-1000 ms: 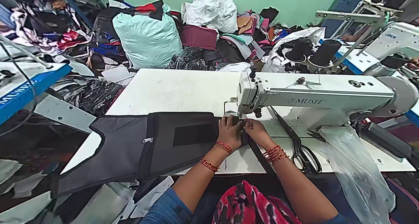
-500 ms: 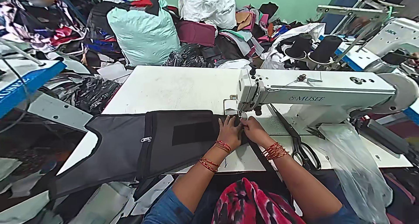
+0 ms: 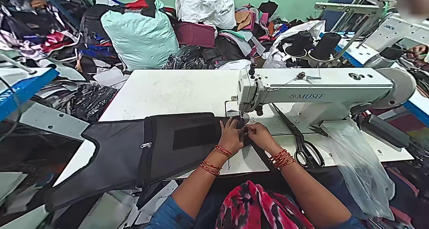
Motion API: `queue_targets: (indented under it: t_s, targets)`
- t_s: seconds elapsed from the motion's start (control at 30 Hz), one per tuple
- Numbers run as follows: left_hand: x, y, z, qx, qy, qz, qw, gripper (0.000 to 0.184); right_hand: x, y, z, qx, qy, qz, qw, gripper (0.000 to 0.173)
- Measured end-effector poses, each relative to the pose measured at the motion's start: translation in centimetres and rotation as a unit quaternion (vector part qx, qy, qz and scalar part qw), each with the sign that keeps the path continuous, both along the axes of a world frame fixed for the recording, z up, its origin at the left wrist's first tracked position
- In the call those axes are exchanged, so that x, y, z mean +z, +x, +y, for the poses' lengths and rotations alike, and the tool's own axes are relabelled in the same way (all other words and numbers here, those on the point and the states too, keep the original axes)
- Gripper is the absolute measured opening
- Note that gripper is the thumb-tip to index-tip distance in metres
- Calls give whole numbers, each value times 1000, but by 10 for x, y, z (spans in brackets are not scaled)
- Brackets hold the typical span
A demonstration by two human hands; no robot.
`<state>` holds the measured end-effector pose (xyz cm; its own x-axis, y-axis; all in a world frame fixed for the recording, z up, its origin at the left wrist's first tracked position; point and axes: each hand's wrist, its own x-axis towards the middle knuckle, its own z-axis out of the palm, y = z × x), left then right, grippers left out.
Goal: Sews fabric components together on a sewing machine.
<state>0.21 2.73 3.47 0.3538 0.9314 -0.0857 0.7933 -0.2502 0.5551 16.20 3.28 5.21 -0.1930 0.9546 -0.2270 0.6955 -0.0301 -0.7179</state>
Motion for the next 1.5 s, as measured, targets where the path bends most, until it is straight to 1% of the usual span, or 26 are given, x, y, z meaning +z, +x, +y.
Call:
queue_targets:
  t_s: [0.1, 0.2, 0.23, 0.3, 0.33, 0.37, 0.43, 0.5, 0.6, 0.73, 0.9, 1.0, 1.17, 1.3, 1.5]
  targets:
    - [-3, -2, -1, 7, 10, -48, 999, 32, 8, -9, -5, 36, 4, -82, 996, 41]
    - [-8, -3, -1, 44, 41, -112, 992, 31, 10, -20, -8, 66, -8, -172, 983, 45]
    - [-7, -2, -1, 51, 44, -108, 992, 34, 10, -23, -9, 71, -6, -192, 979, 44]
    - [-6, 1, 2, 37, 41, -47, 997, 52, 7, -25, -10, 77, 13, -211, 974, 37]
    - [-5, 4, 3, 22, 33, -2, 999, 58, 6, -25, -11, 79, 18, -214, 973, 33]
    - [-3, 6, 4, 11, 24, 37, 999, 60, 5, -25, -11, 82, 18, -216, 973, 32]
    - [3, 10, 6, -6, -4, 96, 995, 57, 6, -25, -10, 85, 14, -214, 973, 33]
    - [5, 10, 7, -12, -8, 118, 993, 56, 6, -25, -10, 86, 12, -216, 973, 35]
    - [4, 10, 7, -7, -3, 123, 992, 54, 6, -24, -10, 86, 14, -211, 974, 38]
    - [-1, 8, 6, 1, 21, 102, 995, 54, 4, -23, -10, 79, 22, -204, 976, 39]
    - [0, 6, 4, -9, 0, 86, 996, 56, 3, -23, -10, 75, 31, -194, 978, 42]
    - [2, 6, 7, -12, -22, 87, 996, 57, 4, -24, -10, 75, 30, -194, 978, 41]
    - [-1, 6, 9, -10, -8, 84, 996, 57, 7, -24, -7, 75, 19, -190, 979, 43]
    - [0, 6, 13, -12, -5, 92, 996, 56, 5, -23, -3, 71, 27, -163, 984, 42]
    - [-1, 4, 13, -15, 12, 77, 997, 54, 5, -24, -2, 65, 17, -154, 986, 43]
